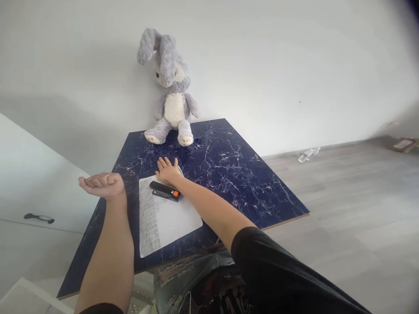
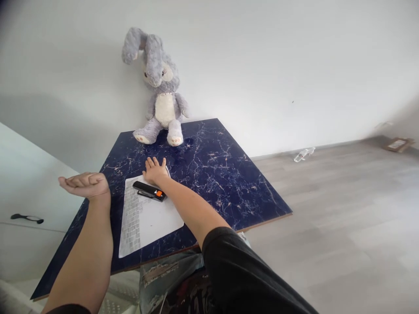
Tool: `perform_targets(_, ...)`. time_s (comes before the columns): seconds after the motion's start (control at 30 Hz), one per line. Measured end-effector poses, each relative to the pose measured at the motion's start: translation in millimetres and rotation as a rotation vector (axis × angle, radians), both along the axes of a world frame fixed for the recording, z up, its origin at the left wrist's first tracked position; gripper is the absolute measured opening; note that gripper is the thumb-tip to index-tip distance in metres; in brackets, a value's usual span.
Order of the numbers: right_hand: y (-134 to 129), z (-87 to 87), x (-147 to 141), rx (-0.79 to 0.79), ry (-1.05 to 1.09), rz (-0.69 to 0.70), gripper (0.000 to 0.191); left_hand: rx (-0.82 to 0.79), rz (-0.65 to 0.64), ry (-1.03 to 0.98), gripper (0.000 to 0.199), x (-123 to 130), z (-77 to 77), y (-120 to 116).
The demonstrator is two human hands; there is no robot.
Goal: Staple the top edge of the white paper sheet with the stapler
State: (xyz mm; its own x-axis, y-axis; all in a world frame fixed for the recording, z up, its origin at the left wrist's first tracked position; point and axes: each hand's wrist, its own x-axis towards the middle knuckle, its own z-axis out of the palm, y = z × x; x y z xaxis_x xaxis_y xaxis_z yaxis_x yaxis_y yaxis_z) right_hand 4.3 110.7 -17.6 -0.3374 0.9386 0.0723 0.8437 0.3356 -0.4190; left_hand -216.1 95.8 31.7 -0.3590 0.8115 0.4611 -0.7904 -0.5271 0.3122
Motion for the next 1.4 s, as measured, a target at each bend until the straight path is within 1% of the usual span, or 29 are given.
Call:
perform_targets(0.03, -1, 1.1, -2, 0.030, 0.003, 0.015, 0.066, 0.010, 0.016, 0.009, 0.051, -2, -0.5, 1)
perform_targets(0.1, -5, 3.8, 1, 0.114, 0.012, 0.089, 0.063, 0.005, -0.005, 0.052, 0.051, -2, -2.9, 3)
perform_targets(0.13, -8, 5.1, 5, 0.153, 0.010, 0.166, 0.061, -0.002, -0.022, 0.076, 0.052, 0, -4.5, 3)
perform_targets(0.17, -11, 6.2, 10, 0.175, -0.002, 0.276, 0.060, -0.008, -0.037, 0.092, 0.053, 2, -6.0, 4)
perform_targets(0.23, -17, 7.6, 19, 0.160, -0.055, 0.520, 0.062, -0.021, -0.059, 0.090, 0.055, 6, -8.4, 5)
perform_targets(0.27, -21, 7.8, 24, 0.139, -0.086, 0.603, 0.064, -0.023, -0.063, 0.076, 0.055, 7, -9.0, 4)
perform_targets(0.3, -24, 7.6, 28, 0.120, -0.110, 0.646, 0.067, -0.024, -0.072, 0.066, 0.055, 9, -9.3, 3)
perform_targets(0.33, -27, 7.2, 33, 0.107, -0.121, 0.653, 0.068, -0.025, -0.080, 0.060, 0.054, 10, -9.3, 2)
perform_targets(0.43, -34, 5.7, 53, 0.097, -0.085, 0.601, 0.068, -0.041, -0.126, 0.101, 0.056, 16, -9.0, -4)
perform_targets(0.53, -42, 5.6, 88, 0.079, -0.022, 0.566, 0.066, -0.078, -0.238, 0.138, 0.062, 28, -9.5, -8)
perform_targets(0.6, -48, 6.9, 117, 0.049, 0.001, 0.536, 0.066, -0.128, -0.356, 0.174, 0.064, 42, -10.2, -11)
perform_targets(0.7, -56, 10.1, 153, 0.016, 0.044, 0.516, 0.062, -0.270, -0.513, 0.284, 0.070, 75, -12.7, -14)
perform_targets(0.77, -60, 13.2, 168, 0.048, 0.179, 0.466, 0.052, -0.373, -0.623, 0.391, 0.073, 98, -16.4, -17)
perform_targets(0.83, -65, 17.3, 179, 0.092, 0.364, 0.331, 0.040, -0.475, -0.836, 0.560, 0.074, 117, -21.5, -20)
perform_targets(0.87, -69, 20.0, 184, 0.089, 0.443, 0.269, 0.040, -0.508, -0.929, 0.631, 0.074, 124, -24.1, -21)
perform_targets(0.9, -73, 23.0, 188, 0.063, 0.502, 0.240, 0.043, -0.527, -0.990, 0.679, 0.074, 128, -26.3, -21)
perform_targets(0.93, -78, 26.3, 193, 0.016, 0.538, 0.254, 0.046, -0.537, -1.032, 0.713, 0.074, 130, -28.0, -20)
perform_targets(0.97, -83, 29.9, 198, -0.046, 0.551, 0.315, 0.047, -0.538, -1.051, 0.731, 0.074, 131, -29.0, -19)
perform_targets(1.03, -95, 37.3, 206, -0.152, 0.521, 0.485, 0.050, -0.531, -1.068, 0.755, 0.074, 129, -29.7, -17)
perform_targets(1.07, -101, 40.7, 209, -0.185, 0.481, 0.542, 0.054, -0.528, -1.076, 0.769, 0.074, 127, -29.6, -16)
perform_targets(1.1, -105, 43.7, 211, -0.198, 0.437, 0.572, 0.056, -0.525, -1.084, 0.784, 0.074, 126, -29.5, -16)
perform_targets(1.13, -109, 46.1, 211, -0.195, 0.396, 0.580, 0.054, -0.522, -1.091, 0.801, 0.074, 126, -29.6, -17)
perform_targets(1.2, -112, 48.9, 211, -0.148, 0.349, 0.561, 0.043, -0.518, -1.106, 0.842, 0.072, 127, -30.3, -19)
perform_targets(1.27, -110, 48.7, 211, -0.080, 0.350, 0.536, 0.032, -0.512, -1.113, 0.888, 0.070, 130, -31.5, -23)
perform_targets(1.33, -105, 46.1, 214, -0.033, 0.369, 0.508, 0.031, -0.502, -1.106, 0.930, 0.069, 133, -32.5, -25)
perform_targets(1.4, -100, 42.1, 219, -0.018, 0.406, 0.490, 0.036, -0.484, -1.087, 0.967, 0.069, 136, -32.6, -27)
